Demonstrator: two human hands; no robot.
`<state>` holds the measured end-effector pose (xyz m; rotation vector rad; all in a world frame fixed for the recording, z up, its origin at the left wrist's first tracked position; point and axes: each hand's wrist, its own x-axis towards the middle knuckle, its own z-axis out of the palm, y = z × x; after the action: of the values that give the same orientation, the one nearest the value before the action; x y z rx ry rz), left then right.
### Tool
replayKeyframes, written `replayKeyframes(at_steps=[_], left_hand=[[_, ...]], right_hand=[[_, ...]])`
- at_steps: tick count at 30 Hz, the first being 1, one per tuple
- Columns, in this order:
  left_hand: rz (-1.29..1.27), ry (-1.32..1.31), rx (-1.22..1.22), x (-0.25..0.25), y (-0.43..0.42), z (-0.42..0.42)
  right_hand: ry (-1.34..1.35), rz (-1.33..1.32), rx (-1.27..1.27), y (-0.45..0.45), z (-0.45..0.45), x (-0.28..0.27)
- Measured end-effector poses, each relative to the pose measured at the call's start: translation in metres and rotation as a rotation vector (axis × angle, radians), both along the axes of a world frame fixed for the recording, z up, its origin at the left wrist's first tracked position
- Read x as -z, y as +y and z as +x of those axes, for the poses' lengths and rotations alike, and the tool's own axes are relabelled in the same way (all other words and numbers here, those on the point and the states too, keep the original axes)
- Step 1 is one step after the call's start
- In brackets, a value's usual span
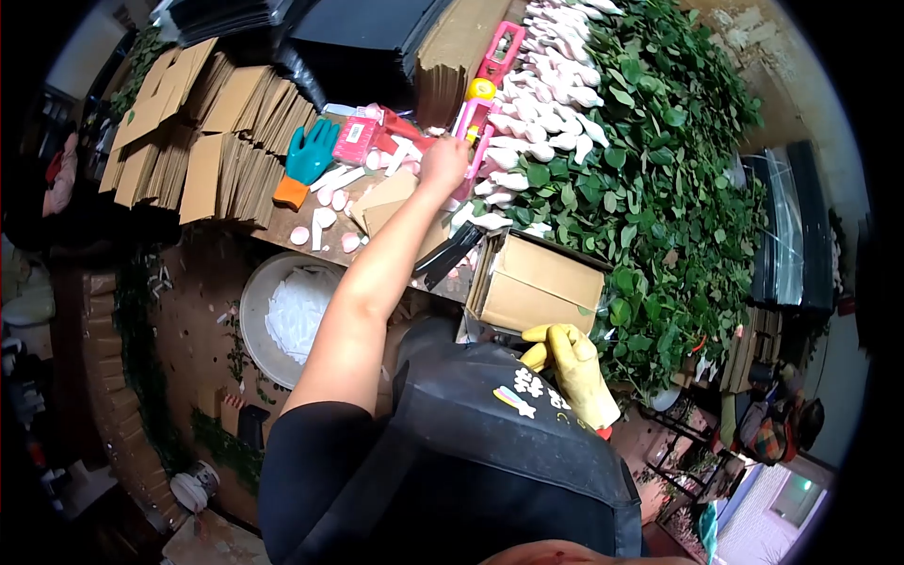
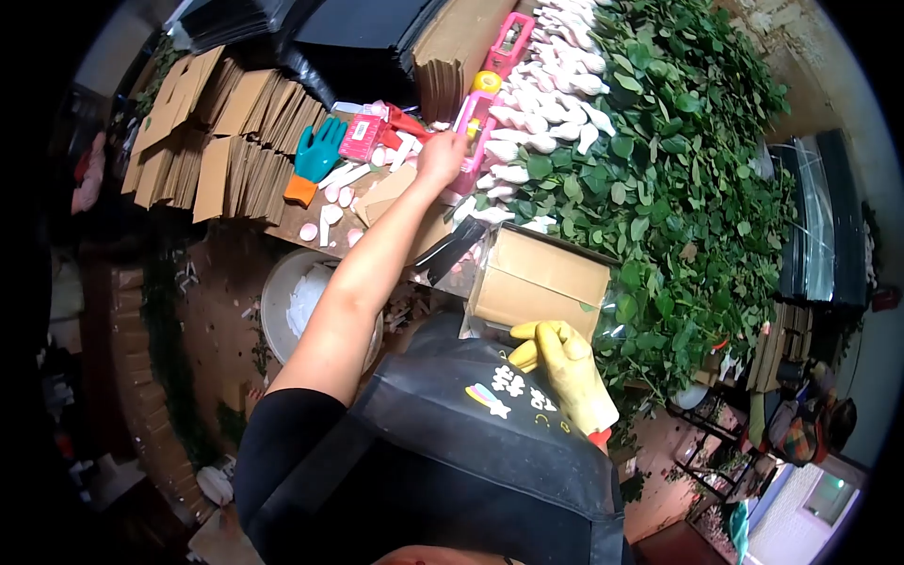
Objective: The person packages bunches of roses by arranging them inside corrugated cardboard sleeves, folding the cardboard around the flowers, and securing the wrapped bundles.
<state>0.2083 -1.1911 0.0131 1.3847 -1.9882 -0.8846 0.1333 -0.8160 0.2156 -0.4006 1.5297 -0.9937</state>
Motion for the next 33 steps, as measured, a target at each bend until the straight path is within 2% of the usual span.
replayKeyframes(at_steps=[3,6,9,12,13,14,16,18,21,24,28,29,30,32,33], left_hand=[[-0.032,-0.02,-0.014,-0.029,0.024,0.026],[0.131,-0.106,0.201,-0.009,0.052,0.051],[0.016,-0.235,0.151,-0.015,0.061,0.048],[-0.053,-0.529,0.335,0.003,0.042,0.057],[-0.091,-0.449,0.35,-0.007,0.049,0.06],[-0.026,-0.354,0.384,-0.054,0.068,0.058],[0.144,0.023,0.497,-0.11,0.108,0.056],[0.247,0.099,0.61,-0.14,0.151,0.048],[0.017,-0.176,0.629,-0.12,0.188,0.025],[-0.066,-0.304,0.601,-0.116,0.194,0.022],[-0.003,-0.461,0.665,-0.121,0.178,0.054],[0.034,-0.449,0.748,-0.115,0.164,0.066],[0.231,-0.26,0.754,-0.111,0.146,0.078],[0.273,-0.015,0.455,-0.094,0.113,0.081],[0.031,0.006,0.258,-0.074,0.092,0.075]], right_hand=[[0.027,0.001,0.013,0.003,0.0,0.0],[0.001,0.021,0.038,0.002,-0.001,-0.005],[0.04,0.033,0.01,-0.005,-0.002,-0.003],[0.1,0.005,0.01,-0.007,-0.002,-0.007],[0.115,0.023,0.005,-0.005,-0.002,-0.012],[0.131,0.031,0.001,-0.006,-0.004,-0.015],[0.101,0.007,0.022,-0.001,-0.008,-0.012],[0.091,0.005,0.021,-0.003,-0.009,-0.009],[0.13,0.012,-0.045,-0.011,-0.007,-0.01],[0.124,-0.03,-0.055,-0.012,-0.004,-0.017],[0.126,-0.014,-0.035,-0.002,-0.013,-0.017],[0.106,-0.015,-0.01,0.001,-0.014,-0.014],[0.087,-0.018,0.01,0.003,-0.015,-0.011],[0.044,0.004,0.009,0.003,-0.016,-0.003],[0.016,-0.008,0.008,0.0,-0.014,0.003]])
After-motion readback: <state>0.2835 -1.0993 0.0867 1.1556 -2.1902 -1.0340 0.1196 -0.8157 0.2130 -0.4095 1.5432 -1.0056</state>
